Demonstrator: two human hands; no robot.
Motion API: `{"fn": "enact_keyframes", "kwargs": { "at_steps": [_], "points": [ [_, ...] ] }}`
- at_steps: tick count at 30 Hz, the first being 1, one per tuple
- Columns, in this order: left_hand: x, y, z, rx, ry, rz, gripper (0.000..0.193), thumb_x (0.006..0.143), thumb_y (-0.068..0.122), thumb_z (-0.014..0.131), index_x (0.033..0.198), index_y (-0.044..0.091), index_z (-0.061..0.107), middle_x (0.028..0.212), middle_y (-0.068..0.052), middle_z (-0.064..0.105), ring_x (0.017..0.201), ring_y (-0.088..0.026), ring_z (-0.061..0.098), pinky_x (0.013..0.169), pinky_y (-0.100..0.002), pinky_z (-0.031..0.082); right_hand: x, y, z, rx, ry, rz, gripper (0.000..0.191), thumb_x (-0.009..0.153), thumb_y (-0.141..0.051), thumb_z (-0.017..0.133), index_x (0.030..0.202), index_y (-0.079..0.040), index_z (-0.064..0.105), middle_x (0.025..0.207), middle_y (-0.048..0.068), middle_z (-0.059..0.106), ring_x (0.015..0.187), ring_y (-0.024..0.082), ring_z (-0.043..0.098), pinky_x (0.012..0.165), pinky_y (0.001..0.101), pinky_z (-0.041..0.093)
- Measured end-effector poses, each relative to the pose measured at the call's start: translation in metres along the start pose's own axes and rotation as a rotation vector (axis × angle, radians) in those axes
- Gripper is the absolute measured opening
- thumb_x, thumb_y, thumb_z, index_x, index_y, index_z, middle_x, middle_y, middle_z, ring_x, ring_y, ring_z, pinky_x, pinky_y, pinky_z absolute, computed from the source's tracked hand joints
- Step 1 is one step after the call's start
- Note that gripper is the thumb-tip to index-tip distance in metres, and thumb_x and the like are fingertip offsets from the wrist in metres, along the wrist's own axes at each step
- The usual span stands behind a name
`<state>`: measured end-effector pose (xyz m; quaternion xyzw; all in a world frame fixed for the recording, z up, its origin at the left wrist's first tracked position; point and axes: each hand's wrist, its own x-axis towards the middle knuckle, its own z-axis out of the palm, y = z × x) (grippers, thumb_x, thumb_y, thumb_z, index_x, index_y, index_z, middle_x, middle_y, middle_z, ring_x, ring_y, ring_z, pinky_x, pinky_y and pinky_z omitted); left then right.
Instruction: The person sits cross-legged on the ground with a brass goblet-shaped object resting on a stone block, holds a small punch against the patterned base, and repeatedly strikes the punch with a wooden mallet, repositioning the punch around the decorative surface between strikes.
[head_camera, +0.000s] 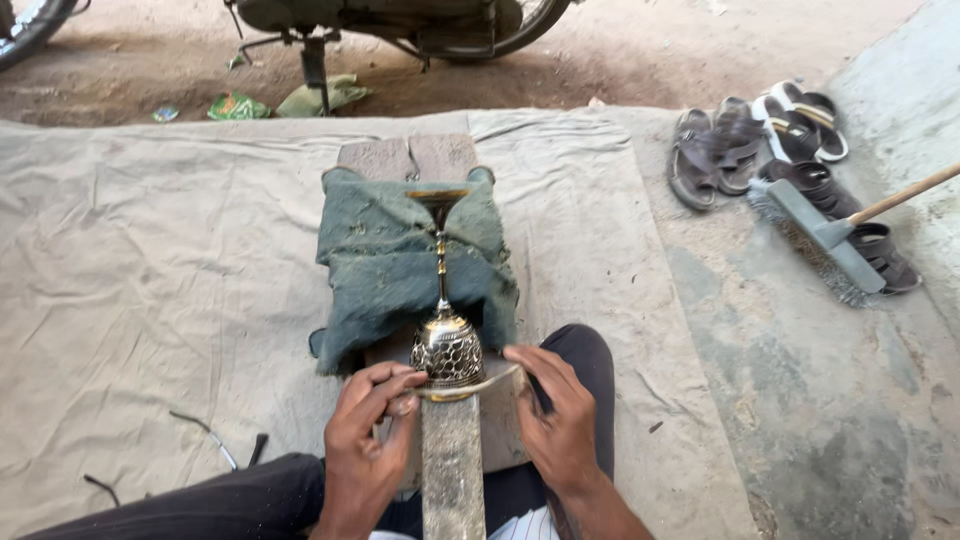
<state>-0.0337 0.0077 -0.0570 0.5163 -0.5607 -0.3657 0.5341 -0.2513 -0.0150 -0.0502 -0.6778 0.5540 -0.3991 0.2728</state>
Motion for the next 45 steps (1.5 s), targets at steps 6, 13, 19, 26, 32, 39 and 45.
{"fn": "enact_keyframes", "kwargs": {
  "at_steps": [6, 13, 19, 26, 32, 39, 45],
  "points": [
    [-0.027, 0.017, 0.075, -0.224, -0.287, 0.331, 0.038, 0.098, 0.001, 0.076, 0.134, 0.001, 0.066, 0.123, -0.013, 0.067, 0.12, -0.023, 0.068, 0.106, -0.032, 0.058, -0.05, 0.011, -0.013, 0.71, -0.2, 0.235, 0.03, 0.095, -0.001, 0.065, 0.124, 0.002, 0.072, 0.124, 0.019, 0.076, 0.119, 0.028, 0.073, 0.103, 0.0401, 0.057],
    [-0.049, -0.056, 0.146, 0.452, -0.01, 0.757, 0.028, 0.101, 0.008, 0.067, 0.128, 0.003, 0.061, 0.124, -0.014, 0.069, 0.119, -0.024, 0.07, 0.106, -0.034, 0.057, -0.075, 0.072, 0.002, 0.891, -0.259, 0.264, 0.029, 0.096, -0.001, 0.065, 0.123, 0.009, 0.07, 0.122, 0.023, 0.076, 0.116, 0.031, 0.073, 0.102, 0.0414, 0.057],
    [-0.029, -0.08, 0.103, 0.664, 0.026, 1.079, 0.018, 0.106, 0.013, 0.06, 0.122, 0.005, 0.056, 0.125, -0.016, 0.069, 0.117, -0.027, 0.072, 0.105, -0.035, 0.058, -0.078, 0.104, -0.004, 0.787, -0.272, 0.302, 0.03, 0.097, -0.002, 0.065, 0.122, 0.015, 0.068, 0.12, 0.027, 0.076, 0.114, 0.033, 0.073, 0.102, 0.0425, 0.057],
    [-0.006, -0.09, 0.081, 0.228, -0.191, 0.378, 0.019, 0.095, 0.028, 0.073, 0.107, 0.015, 0.07, 0.112, -0.008, 0.077, 0.097, -0.019, 0.078, 0.091, -0.034, 0.064, -0.039, 0.102, 0.009, 1.01, -0.225, 0.138, 0.027, 0.104, -0.003, 0.063, 0.125, 0.014, 0.067, 0.122, 0.029, 0.073, 0.112, 0.033, 0.076, 0.095, 0.0415, 0.063],
    [-0.007, -0.081, 0.093, 0.166, -0.465, -0.113, 0.023, 0.089, 0.028, 0.078, 0.104, 0.012, 0.071, 0.106, -0.008, 0.076, 0.093, -0.019, 0.078, 0.087, -0.034, 0.065, -0.03, 0.077, 0.007, 1.136, -0.341, 0.082, 0.035, 0.103, -0.013, 0.059, 0.127, 0.013, 0.061, 0.123, 0.03, 0.07, 0.113, 0.034, 0.074, 0.097, 0.0437, 0.061],
    [-0.006, -0.067, 0.108, 0.17, -0.53, -0.165, 0.029, 0.082, 0.028, 0.085, 0.101, 0.01, 0.073, 0.098, -0.007, 0.076, 0.089, -0.018, 0.078, 0.083, -0.034, 0.065, -0.047, 0.095, 0.022, 1.221, -0.359, 0.049, 0.044, 0.102, -0.024, 0.054, 0.129, 0.011, 0.055, 0.126, 0.031, 0.066, 0.114, 0.035, 0.071, 0.1, 0.0463, 0.059],
    [0.028, -0.085, 0.051, 0.455, -0.537, -0.252, 0.034, 0.076, 0.027, 0.091, 0.098, 0.008, 0.075, 0.091, -0.007, 0.075, 0.085, -0.018, 0.079, 0.079, -0.034, 0.066, -0.048, 0.102, 0.005, 1.352, -0.385, 0.033, 0.053, 0.101, -0.034, 0.05, 0.131, 0.01, 0.049, 0.128, 0.031, 0.063, 0.115, 0.036, 0.07, 0.102, 0.0485, 0.057]
  ]
}}
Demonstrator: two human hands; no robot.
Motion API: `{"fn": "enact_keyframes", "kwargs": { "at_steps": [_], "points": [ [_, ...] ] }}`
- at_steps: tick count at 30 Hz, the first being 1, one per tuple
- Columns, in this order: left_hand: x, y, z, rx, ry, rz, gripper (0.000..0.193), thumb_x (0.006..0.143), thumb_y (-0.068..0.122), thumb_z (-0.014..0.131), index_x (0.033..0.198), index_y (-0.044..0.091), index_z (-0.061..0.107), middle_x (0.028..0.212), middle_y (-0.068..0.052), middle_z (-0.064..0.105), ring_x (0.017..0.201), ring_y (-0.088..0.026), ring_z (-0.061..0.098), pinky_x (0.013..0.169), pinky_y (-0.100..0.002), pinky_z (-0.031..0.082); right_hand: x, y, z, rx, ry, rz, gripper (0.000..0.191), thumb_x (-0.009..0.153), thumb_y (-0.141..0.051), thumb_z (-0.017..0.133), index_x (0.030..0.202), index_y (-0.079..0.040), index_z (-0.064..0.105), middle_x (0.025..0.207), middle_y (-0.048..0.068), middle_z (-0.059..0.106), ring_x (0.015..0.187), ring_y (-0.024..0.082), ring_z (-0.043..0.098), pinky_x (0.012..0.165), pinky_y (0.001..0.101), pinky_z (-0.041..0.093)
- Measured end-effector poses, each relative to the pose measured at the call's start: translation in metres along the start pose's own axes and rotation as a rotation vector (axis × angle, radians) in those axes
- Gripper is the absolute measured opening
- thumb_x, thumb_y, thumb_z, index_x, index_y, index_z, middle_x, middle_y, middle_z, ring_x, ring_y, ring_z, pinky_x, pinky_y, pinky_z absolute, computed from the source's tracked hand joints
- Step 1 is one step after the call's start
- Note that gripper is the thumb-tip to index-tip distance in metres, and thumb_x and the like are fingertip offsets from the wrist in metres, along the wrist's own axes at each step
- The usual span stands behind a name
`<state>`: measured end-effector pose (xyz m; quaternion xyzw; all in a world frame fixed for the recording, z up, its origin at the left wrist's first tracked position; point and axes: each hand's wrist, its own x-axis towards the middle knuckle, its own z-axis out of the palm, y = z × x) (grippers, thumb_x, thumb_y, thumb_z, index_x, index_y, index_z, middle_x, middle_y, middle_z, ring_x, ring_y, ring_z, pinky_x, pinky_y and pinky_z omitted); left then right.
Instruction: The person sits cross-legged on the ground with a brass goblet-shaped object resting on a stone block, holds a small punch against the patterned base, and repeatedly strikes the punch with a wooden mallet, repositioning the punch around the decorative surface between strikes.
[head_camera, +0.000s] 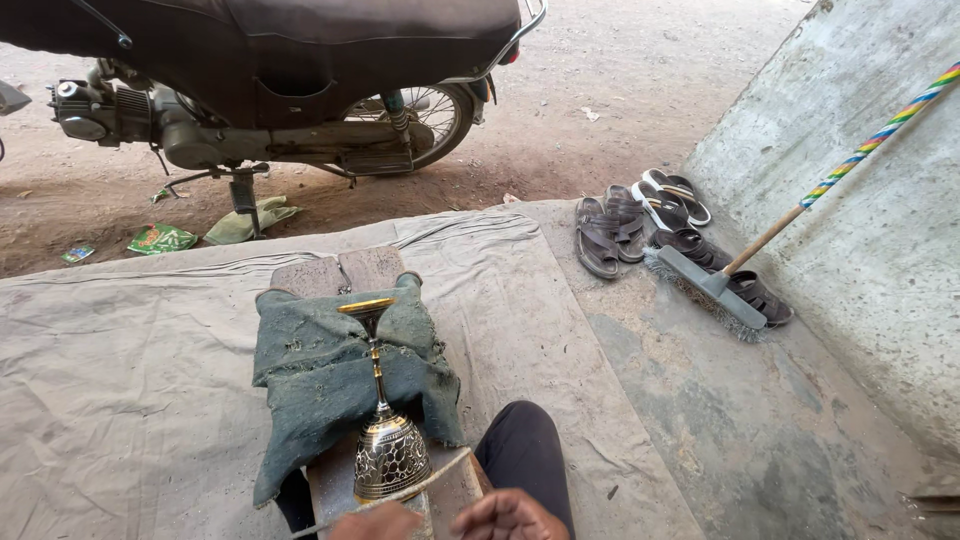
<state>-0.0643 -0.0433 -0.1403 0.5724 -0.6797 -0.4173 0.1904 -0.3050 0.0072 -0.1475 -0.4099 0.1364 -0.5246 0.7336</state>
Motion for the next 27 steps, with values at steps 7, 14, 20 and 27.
{"fn": "enact_keyframes", "kwargs": {
  "at_steps": [7, 14, 20, 27],
  "points": [
    [-0.02, -0.018, -0.021, -0.47, 0.373, 0.216, 0.029, 0.08, 0.02, 0.077, 0.1, 0.002, 0.066, 0.09, -0.01, 0.068, 0.088, -0.019, 0.085, 0.071, -0.032, 0.07, 0.004, -0.033, 0.029, -0.434, 0.565, 0.138, 0.047, 0.088, 0.0, 0.071, 0.13, 0.012, 0.053, 0.116, 0.032, 0.069, 0.102, 0.033, 0.074, 0.084, 0.048, 0.065],
    [-0.005, -0.037, -0.054, 0.061, 0.438, 0.768, 0.022, 0.092, 0.019, 0.075, 0.111, 0.011, 0.069, 0.105, 0.002, 0.073, 0.11, -0.017, 0.075, 0.109, -0.051, 0.053, 0.017, -0.064, 0.041, -0.439, 0.654, 0.171, 0.045, 0.09, -0.005, 0.065, 0.13, 0.013, 0.054, 0.118, 0.029, 0.07, 0.106, 0.032, 0.074, 0.083, 0.0455, 0.067],
    [-0.014, -0.039, -0.051, -0.79, 0.108, -0.188, 0.023, 0.087, 0.012, 0.069, 0.102, -0.005, 0.068, 0.105, -0.018, 0.077, 0.1, -0.027, 0.084, 0.084, -0.043, 0.068, 0.011, -0.064, 0.033, -0.45, 0.711, 0.192, 0.05, 0.09, -0.006, 0.065, 0.136, 0.01, 0.054, 0.118, 0.03, 0.07, 0.105, 0.033, 0.075, 0.082, 0.0464, 0.067],
    [-0.024, -0.03, -0.054, -0.777, 0.214, -0.203, 0.039, 0.09, 0.008, 0.069, 0.124, -0.002, 0.053, 0.096, -0.024, 0.073, 0.086, -0.03, 0.085, 0.076, -0.042, 0.07, 0.005, -0.061, 0.027, -0.466, 0.755, 0.159, 0.047, 0.092, -0.01, 0.063, 0.132, 0.012, 0.054, 0.116, 0.03, 0.071, 0.103, 0.034, 0.076, 0.079, 0.0464, 0.068]
  ]
}}
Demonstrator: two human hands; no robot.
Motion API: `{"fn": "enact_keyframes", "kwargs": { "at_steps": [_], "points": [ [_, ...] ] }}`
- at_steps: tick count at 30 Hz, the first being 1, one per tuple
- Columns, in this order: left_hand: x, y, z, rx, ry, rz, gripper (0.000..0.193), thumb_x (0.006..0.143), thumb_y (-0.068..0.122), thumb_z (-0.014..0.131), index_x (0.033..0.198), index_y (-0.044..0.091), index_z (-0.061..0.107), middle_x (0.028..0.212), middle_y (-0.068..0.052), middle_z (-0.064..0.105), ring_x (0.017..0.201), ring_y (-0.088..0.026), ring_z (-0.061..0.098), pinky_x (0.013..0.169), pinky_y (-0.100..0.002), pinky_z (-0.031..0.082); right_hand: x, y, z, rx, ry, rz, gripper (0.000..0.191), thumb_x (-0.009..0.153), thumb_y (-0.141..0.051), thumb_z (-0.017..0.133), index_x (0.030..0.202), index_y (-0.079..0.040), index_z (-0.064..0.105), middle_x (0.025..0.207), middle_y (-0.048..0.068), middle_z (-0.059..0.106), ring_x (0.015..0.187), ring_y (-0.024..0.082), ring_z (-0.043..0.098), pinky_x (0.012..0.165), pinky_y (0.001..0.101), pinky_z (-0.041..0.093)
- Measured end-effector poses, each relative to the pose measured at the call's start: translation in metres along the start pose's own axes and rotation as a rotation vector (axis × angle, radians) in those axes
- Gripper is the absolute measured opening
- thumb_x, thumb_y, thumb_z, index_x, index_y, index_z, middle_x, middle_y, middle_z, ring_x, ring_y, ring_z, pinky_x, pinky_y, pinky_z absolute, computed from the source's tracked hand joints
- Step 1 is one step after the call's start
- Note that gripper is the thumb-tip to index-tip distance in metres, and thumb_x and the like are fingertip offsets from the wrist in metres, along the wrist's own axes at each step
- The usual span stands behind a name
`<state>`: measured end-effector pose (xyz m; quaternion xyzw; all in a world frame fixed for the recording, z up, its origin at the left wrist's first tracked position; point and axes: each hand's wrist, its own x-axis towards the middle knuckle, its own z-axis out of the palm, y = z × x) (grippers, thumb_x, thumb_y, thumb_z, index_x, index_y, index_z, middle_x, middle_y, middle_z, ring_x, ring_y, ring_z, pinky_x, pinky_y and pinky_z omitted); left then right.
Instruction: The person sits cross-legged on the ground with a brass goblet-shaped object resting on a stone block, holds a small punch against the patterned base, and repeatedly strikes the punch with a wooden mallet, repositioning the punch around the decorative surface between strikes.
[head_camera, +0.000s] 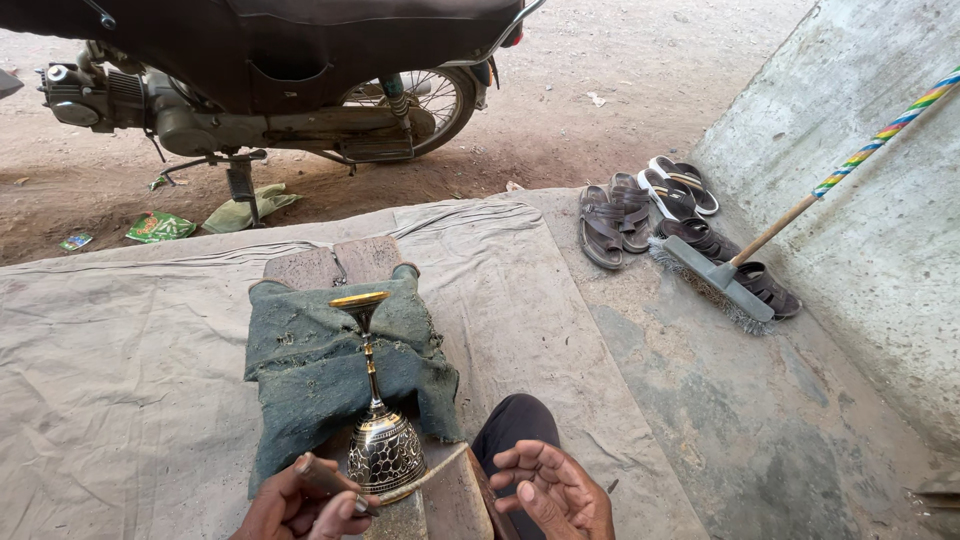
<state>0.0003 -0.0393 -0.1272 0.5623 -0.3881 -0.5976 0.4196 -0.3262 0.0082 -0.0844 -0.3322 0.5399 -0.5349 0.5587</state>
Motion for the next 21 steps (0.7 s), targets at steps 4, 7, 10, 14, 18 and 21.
{"fn": "enact_keyframes", "kwargs": {
  "at_steps": [4, 7, 10, 14, 18, 21],
  "points": [
    [-0.004, -0.005, -0.001, 0.096, 0.002, 0.09, 0.064, 0.083, 0.005, 0.074, 0.143, 0.01, 0.052, 0.095, -0.019, 0.077, 0.082, -0.025, 0.083, 0.078, -0.037, 0.069, -0.002, -0.003, 0.002, -0.028, 0.0, -0.019, 0.047, 0.092, -0.012, 0.063, 0.132, 0.012, 0.055, 0.116, 0.03, 0.072, 0.103, 0.034, 0.076, 0.078, 0.0465, 0.069],
    [-0.011, -0.008, 0.0, 0.157, 0.042, 0.258, 0.063, 0.079, 0.003, 0.076, 0.138, 0.008, 0.056, 0.096, -0.017, 0.078, 0.088, -0.022, 0.083, 0.082, -0.037, 0.068, -0.003, -0.007, 0.005, -0.034, -0.003, -0.016, 0.048, 0.092, -0.013, 0.063, 0.132, 0.011, 0.055, 0.116, 0.03, 0.072, 0.103, 0.034, 0.077, 0.078, 0.0464, 0.07],
    [-0.015, 0.0, -0.001, 0.178, 0.044, 0.275, 0.065, 0.077, 0.003, 0.077, 0.139, 0.009, 0.058, 0.099, -0.016, 0.078, 0.093, -0.022, 0.083, 0.086, -0.04, 0.068, -0.003, -0.005, 0.004, -0.037, 0.012, -0.003, 0.048, 0.091, -0.012, 0.063, 0.132, 0.011, 0.055, 0.116, 0.03, 0.072, 0.103, 0.034, 0.077, 0.078, 0.0462, 0.07],
    [-0.023, 0.017, -0.002, 0.231, 0.1, 0.14, 0.056, 0.08, 0.005, 0.082, 0.134, 0.01, 0.067, 0.1, -0.016, 0.079, 0.097, -0.024, 0.083, 0.091, -0.042, 0.066, 0.001, 0.014, -0.006, -0.101, 0.051, 0.029, 0.047, 0.09, -0.01, 0.064, 0.132, 0.01, 0.056, 0.116, 0.029, 0.073, 0.104, 0.034, 0.077, 0.078, 0.0455, 0.069],
    [-0.029, 0.027, 0.004, 0.156, 0.176, 0.182, 0.046, 0.077, 0.001, 0.08, 0.122, 0.003, 0.072, 0.097, -0.018, 0.079, 0.095, -0.027, 0.084, 0.09, -0.044, 0.068, 0.003, 0.049, -0.018, -0.312, -0.02, -0.024, 0.053, 0.082, 0.003, 0.062, 0.135, 0.006, 0.059, 0.123, 0.027, 0.072, 0.11, 0.029, 0.076, 0.087, 0.0448, 0.064],
    [-0.026, 0.034, 0.007, 0.124, 0.189, 0.173, 0.045, 0.077, 0.001, 0.081, 0.122, 0.001, 0.072, 0.097, -0.019, 0.08, 0.094, -0.028, 0.083, 0.09, -0.044, 0.066, 0.008, 0.071, -0.016, -0.502, -0.095, -0.113, 0.054, 0.082, 0.002, 0.063, 0.136, 0.005, 0.058, 0.121, 0.027, 0.073, 0.107, 0.029, 0.075, 0.085, 0.0442, 0.064]
  ]
}}
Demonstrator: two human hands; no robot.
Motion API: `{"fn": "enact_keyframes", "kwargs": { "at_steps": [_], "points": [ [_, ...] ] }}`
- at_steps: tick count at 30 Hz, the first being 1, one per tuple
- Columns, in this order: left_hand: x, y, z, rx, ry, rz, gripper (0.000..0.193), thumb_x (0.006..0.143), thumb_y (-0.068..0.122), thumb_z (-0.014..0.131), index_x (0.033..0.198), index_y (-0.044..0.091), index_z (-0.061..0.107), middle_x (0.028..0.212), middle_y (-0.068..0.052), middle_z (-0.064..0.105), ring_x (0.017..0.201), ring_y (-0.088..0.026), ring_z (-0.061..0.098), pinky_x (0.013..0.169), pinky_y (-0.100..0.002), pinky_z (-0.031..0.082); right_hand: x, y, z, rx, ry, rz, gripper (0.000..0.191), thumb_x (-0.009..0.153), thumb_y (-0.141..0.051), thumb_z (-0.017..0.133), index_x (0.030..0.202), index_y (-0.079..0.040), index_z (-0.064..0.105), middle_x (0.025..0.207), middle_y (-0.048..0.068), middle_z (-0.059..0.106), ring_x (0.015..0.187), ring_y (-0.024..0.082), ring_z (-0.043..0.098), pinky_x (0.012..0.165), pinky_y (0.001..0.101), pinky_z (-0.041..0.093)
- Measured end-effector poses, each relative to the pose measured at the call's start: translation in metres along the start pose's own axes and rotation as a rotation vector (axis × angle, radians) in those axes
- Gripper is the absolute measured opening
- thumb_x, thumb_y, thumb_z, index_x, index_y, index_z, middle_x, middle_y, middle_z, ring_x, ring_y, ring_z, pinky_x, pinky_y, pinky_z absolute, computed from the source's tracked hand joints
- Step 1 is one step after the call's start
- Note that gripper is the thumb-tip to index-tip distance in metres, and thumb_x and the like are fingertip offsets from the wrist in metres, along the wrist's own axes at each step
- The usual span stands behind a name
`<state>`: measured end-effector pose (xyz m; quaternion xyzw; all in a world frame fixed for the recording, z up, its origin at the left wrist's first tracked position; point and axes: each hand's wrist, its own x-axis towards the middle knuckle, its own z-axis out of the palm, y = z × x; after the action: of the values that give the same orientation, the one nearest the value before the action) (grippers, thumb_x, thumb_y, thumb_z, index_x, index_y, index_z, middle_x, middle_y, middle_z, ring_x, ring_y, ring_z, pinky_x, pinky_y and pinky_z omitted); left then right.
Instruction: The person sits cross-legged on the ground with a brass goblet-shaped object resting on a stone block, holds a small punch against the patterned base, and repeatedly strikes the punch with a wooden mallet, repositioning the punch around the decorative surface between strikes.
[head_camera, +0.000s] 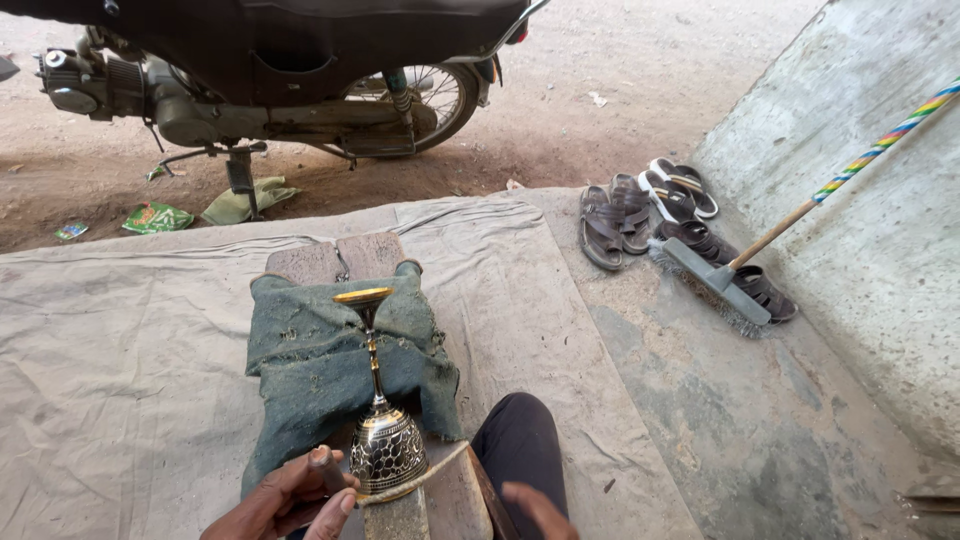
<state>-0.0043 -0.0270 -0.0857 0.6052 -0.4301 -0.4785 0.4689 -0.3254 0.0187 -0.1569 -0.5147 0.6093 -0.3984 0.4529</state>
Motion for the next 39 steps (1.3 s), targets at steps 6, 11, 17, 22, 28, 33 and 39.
{"fn": "enact_keyframes", "kwargs": {
  "at_steps": [6, 11, 17, 22, 28, 33, 39],
  "points": [
    [0.009, 0.027, 0.002, 0.006, -0.026, 0.067, 0.045, 0.078, 0.002, 0.08, 0.122, -0.002, 0.072, 0.1, -0.019, 0.082, 0.095, -0.026, 0.082, 0.092, -0.04, 0.064, 0.007, -0.003, 0.036, 0.203, -0.104, 0.033, 0.057, 0.081, 0.0, 0.064, 0.138, 0.004, 0.055, 0.119, 0.026, 0.073, 0.101, 0.028, 0.075, 0.08, 0.0431, 0.063],
    [0.01, 0.043, 0.01, -0.075, -0.045, 0.029, 0.042, 0.076, 0.001, 0.081, 0.117, -0.008, 0.074, 0.098, -0.022, 0.079, 0.095, -0.027, 0.083, 0.092, -0.04, 0.065, 0.002, -0.01, 0.007, 0.248, -0.082, 0.073, 0.06, 0.081, -0.002, 0.065, 0.139, 0.003, 0.053, 0.116, 0.025, 0.074, 0.096, 0.027, 0.075, 0.076, 0.0422, 0.063],
    [0.017, 0.046, 0.01, -0.123, -0.101, 0.015, 0.045, 0.076, -0.001, 0.079, 0.12, -0.008, 0.072, 0.1, -0.021, 0.083, 0.099, -0.027, 0.081, 0.093, -0.04, 0.064, -0.004, -0.002, -0.026, 0.288, -0.043, 0.152, 0.063, 0.081, -0.003, 0.066, 0.141, 0.002, 0.05, 0.113, 0.024, 0.075, 0.09, 0.027, 0.074, 0.071, 0.0412, 0.062],
    [0.023, 0.054, 0.008, -0.124, -0.086, -0.109, 0.045, 0.079, 0.002, 0.079, 0.122, -0.007, 0.07, 0.102, -0.023, 0.082, 0.101, -0.027, 0.08, 0.095, -0.041, 0.064, -0.002, 0.004, -0.017, 0.308, -0.05, 0.149, 0.066, 0.08, -0.005, 0.067, 0.143, 0.001, 0.047, 0.111, 0.024, 0.075, 0.085, 0.026, 0.074, 0.067, 0.0403, 0.061],
    [0.024, 0.057, 0.007, -0.119, -0.084, -0.134, 0.044, 0.08, 0.004, 0.08, 0.122, -0.007, 0.069, 0.104, -0.024, 0.081, 0.103, -0.028, 0.08, 0.095, -0.042, 0.065, -0.009, -0.012, -0.021, 0.322, -0.057, 0.151, 0.069, 0.08, -0.007, 0.068, 0.145, 0.0, 0.044, 0.108, 0.023, 0.076, 0.079, 0.026, 0.073, 0.062, 0.0392, 0.061],
    [0.026, 0.055, 0.005, -0.094, -0.084, -0.146, 0.044, 0.082, 0.004, 0.079, 0.123, -0.007, 0.068, 0.105, -0.024, 0.081, 0.104, -0.028, 0.08, 0.095, -0.043, 0.066, -0.01, -0.024, -0.033, 0.337, -0.051, 0.157, 0.072, 0.08, -0.008, 0.068, 0.147, -0.001, 0.042, 0.106, 0.022, 0.076, 0.074, 0.025, 0.073, 0.058, 0.0383, 0.06],
    [0.025, 0.059, 0.008, -0.124, -0.098, -0.047, 0.044, 0.082, 0.001, 0.077, 0.125, -0.006, 0.068, 0.105, -0.021, 0.081, 0.101, -0.026, 0.079, 0.093, -0.039, 0.065, -0.007, -0.006, -0.017, 0.353, -0.034, 0.175, 0.076, 0.079, -0.01, 0.069, 0.149, -0.002, 0.039, 0.103, 0.021, 0.077, 0.068, 0.025, 0.073, 0.053, 0.0372, 0.059]
  ]
}}
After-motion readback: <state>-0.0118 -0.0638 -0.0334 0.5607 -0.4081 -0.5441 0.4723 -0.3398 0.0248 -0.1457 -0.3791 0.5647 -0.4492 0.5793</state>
